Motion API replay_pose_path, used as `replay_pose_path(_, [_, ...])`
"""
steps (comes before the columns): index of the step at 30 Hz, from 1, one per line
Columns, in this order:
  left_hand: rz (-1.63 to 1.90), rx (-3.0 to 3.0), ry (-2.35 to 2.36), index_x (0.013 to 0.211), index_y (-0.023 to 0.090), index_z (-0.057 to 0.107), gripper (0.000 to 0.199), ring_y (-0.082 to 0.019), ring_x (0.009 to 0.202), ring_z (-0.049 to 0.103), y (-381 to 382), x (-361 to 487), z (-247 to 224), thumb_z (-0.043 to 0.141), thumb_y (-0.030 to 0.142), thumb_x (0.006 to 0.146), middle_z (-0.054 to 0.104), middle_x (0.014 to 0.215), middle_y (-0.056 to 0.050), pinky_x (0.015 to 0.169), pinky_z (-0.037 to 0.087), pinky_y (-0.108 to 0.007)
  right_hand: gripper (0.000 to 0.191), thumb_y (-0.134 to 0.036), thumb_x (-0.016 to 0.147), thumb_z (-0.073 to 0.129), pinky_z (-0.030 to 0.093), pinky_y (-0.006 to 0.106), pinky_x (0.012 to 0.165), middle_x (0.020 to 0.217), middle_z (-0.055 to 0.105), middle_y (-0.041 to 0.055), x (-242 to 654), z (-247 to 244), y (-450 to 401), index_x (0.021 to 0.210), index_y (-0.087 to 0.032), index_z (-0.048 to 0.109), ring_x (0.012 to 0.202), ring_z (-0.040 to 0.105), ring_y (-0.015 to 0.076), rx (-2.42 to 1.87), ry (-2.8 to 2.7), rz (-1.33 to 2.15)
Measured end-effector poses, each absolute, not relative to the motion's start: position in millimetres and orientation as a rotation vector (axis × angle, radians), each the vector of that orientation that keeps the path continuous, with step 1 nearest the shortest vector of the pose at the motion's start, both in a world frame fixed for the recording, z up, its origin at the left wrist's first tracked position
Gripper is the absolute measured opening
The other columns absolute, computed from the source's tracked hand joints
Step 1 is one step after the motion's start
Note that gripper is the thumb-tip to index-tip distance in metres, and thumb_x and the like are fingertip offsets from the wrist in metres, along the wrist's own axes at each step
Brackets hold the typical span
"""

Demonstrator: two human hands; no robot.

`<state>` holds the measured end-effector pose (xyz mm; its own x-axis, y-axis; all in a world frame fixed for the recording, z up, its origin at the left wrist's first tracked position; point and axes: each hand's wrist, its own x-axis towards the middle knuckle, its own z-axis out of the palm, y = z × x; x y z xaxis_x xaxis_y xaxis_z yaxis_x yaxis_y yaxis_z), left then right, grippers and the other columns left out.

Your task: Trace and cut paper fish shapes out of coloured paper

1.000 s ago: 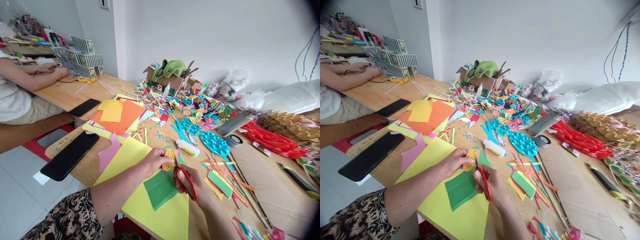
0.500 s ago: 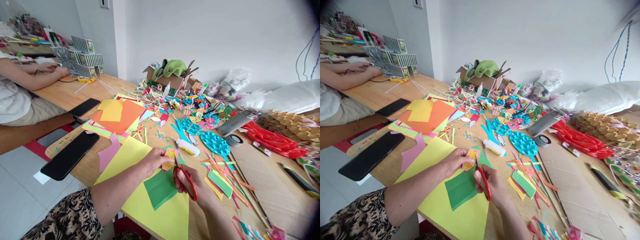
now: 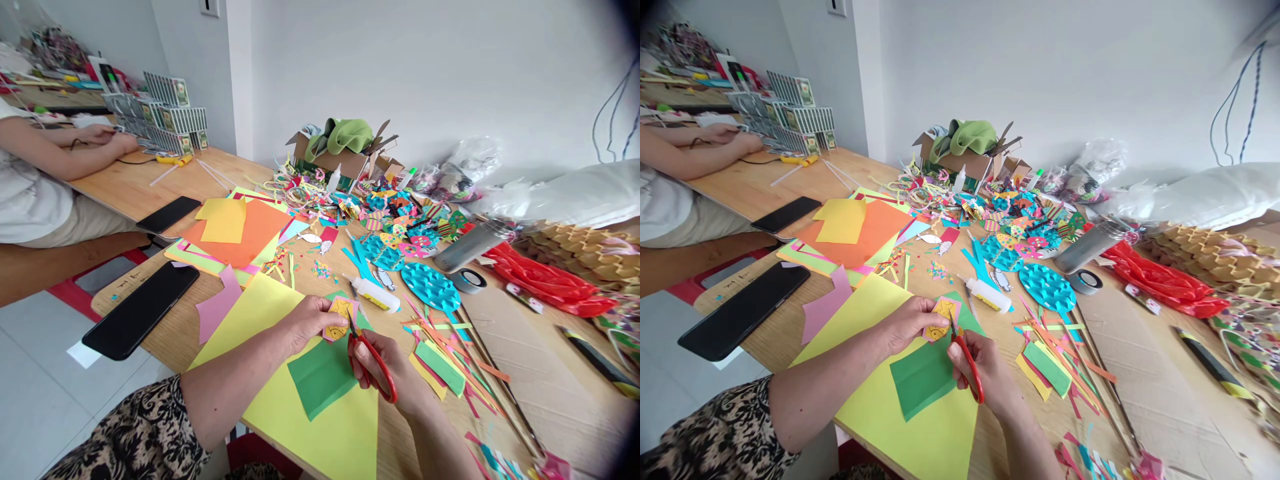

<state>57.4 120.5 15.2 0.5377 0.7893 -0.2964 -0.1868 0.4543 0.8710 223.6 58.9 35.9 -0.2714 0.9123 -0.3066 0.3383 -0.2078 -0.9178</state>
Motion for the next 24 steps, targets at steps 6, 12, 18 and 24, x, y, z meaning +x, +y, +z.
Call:
replay_pose_path(6, [0.692,0.886,0.797,0.074,0.012,0.07,0.021,-0.013,0.059,0.054,120.4,58.0,14.9,0.075,0.029,0.062,0.063,0.064,-0.004,0.052,0.036,-0.023,0.057,-0.076,0.071,0.055,0.032,0.023,0.043,0.053,0.054,-0.0009,223.1,37.3,58.2,0.068,-0.02,0.044,0.043,0.049,0.0102,-1.496,-1.545,1.485])
replay_pose_path(12, [0.704,0.88,0.806,0.074,0.01,0.07,0.024,-0.011,0.057,0.053,121.4,58.2,12.5,0.075,0.03,0.062,0.062,0.063,-0.004,0.051,0.036,-0.023,0.056,-0.075,0.071,0.057,0.032,0.023,0.042,0.052,0.054,-0.0011,223.4,35.8,58.2,0.067,-0.02,0.044,0.043,0.05,0.0102,-1.494,-1.531,1.486])
replay_pose_path(18, [0.691,0.892,0.82,0.076,0.011,0.071,0.023,-0.012,0.06,0.054,121.3,57.8,11.2,0.074,0.03,0.062,0.064,0.067,-0.005,0.054,0.037,-0.023,0.056,-0.075,0.073,0.055,0.034,0.024,0.045,0.055,0.055,-0.0006,222.1,38.8,58.3,0.069,-0.019,0.046,0.046,0.051,0.0109,-1.477,-1.547,1.503])
replay_pose_path(24, [0.676,0.892,0.822,0.08,0.008,0.071,0.029,-0.012,0.058,0.055,119.9,57.5,15.3,0.074,0.03,0.062,0.065,0.067,-0.006,0.053,0.036,-0.024,0.056,-0.074,0.074,0.053,0.033,0.023,0.045,0.055,0.054,-0.0008,223.0,38.4,58.2,0.07,-0.019,0.046,0.046,0.05,0.0106,-1.469,-1.564,1.499])
